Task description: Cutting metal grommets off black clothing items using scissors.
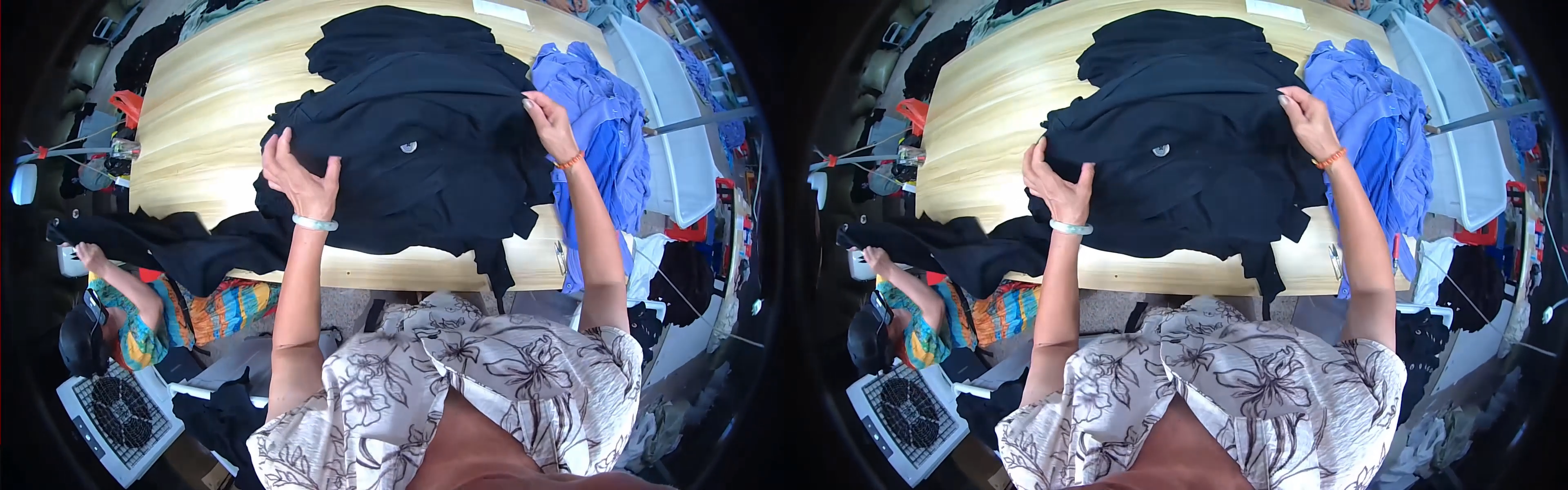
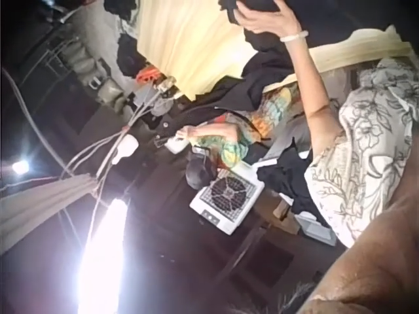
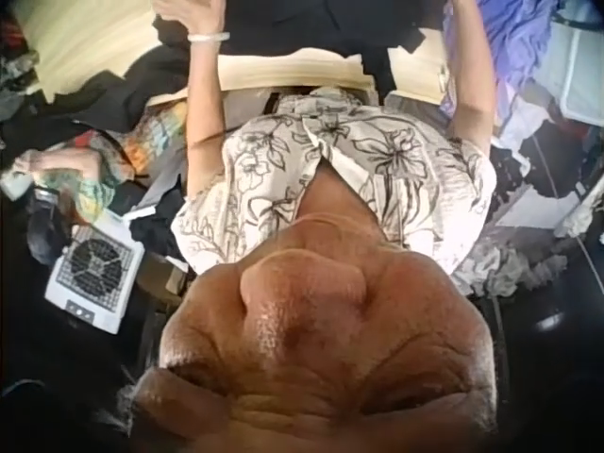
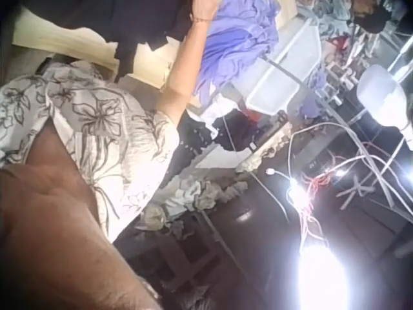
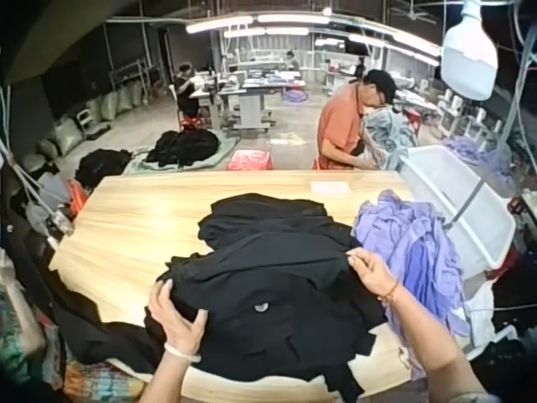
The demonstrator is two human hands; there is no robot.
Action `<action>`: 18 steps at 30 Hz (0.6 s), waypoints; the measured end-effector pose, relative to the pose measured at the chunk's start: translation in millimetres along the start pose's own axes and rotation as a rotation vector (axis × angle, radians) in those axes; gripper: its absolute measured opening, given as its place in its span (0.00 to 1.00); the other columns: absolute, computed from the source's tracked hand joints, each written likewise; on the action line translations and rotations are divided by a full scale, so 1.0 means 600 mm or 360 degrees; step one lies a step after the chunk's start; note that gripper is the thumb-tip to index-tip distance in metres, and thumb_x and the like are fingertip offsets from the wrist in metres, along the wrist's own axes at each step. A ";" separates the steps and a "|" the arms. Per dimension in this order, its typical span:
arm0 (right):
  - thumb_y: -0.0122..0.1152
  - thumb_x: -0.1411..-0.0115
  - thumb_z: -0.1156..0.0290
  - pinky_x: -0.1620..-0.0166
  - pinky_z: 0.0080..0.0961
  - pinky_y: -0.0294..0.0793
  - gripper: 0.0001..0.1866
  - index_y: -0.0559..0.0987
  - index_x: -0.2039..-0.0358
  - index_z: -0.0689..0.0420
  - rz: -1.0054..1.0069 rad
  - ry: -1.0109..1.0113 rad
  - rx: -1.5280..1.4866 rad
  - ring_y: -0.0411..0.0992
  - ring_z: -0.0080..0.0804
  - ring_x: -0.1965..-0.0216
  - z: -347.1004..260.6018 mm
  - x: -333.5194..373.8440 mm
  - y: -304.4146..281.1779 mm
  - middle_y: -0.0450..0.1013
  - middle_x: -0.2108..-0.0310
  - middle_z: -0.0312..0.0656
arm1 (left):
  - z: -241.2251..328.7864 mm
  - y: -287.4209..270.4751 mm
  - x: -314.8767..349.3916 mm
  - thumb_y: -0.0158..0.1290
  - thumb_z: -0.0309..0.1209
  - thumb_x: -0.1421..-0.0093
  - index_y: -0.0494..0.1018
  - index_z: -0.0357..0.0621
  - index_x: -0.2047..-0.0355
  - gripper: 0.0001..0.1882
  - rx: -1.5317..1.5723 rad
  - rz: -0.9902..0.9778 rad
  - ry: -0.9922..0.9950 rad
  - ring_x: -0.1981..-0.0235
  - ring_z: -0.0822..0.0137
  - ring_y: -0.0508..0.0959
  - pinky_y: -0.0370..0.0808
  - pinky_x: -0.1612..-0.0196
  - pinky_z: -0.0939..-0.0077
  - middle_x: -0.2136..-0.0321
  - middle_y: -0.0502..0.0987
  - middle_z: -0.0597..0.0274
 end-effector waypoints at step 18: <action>0.66 0.51 0.77 0.43 0.36 0.67 0.32 0.69 0.43 0.54 -0.0184 -0.0119 0.1174 0.68 0.50 0.47 -0.090 0.148 0.002 0.68 0.46 0.49 | 0.037 -0.052 0.082 0.67 0.29 0.57 0.72 0.44 0.61 0.22 0.0514 -0.0605 0.0561 0.56 0.51 0.72 0.68 0.55 0.61 0.57 0.71 0.53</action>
Point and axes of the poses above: each hand's wrist, its own x-axis away from the middle knuckle, its own y-axis out of the palm, z = x × y, the point moved 8 cm from there along -x, towards the middle knuckle
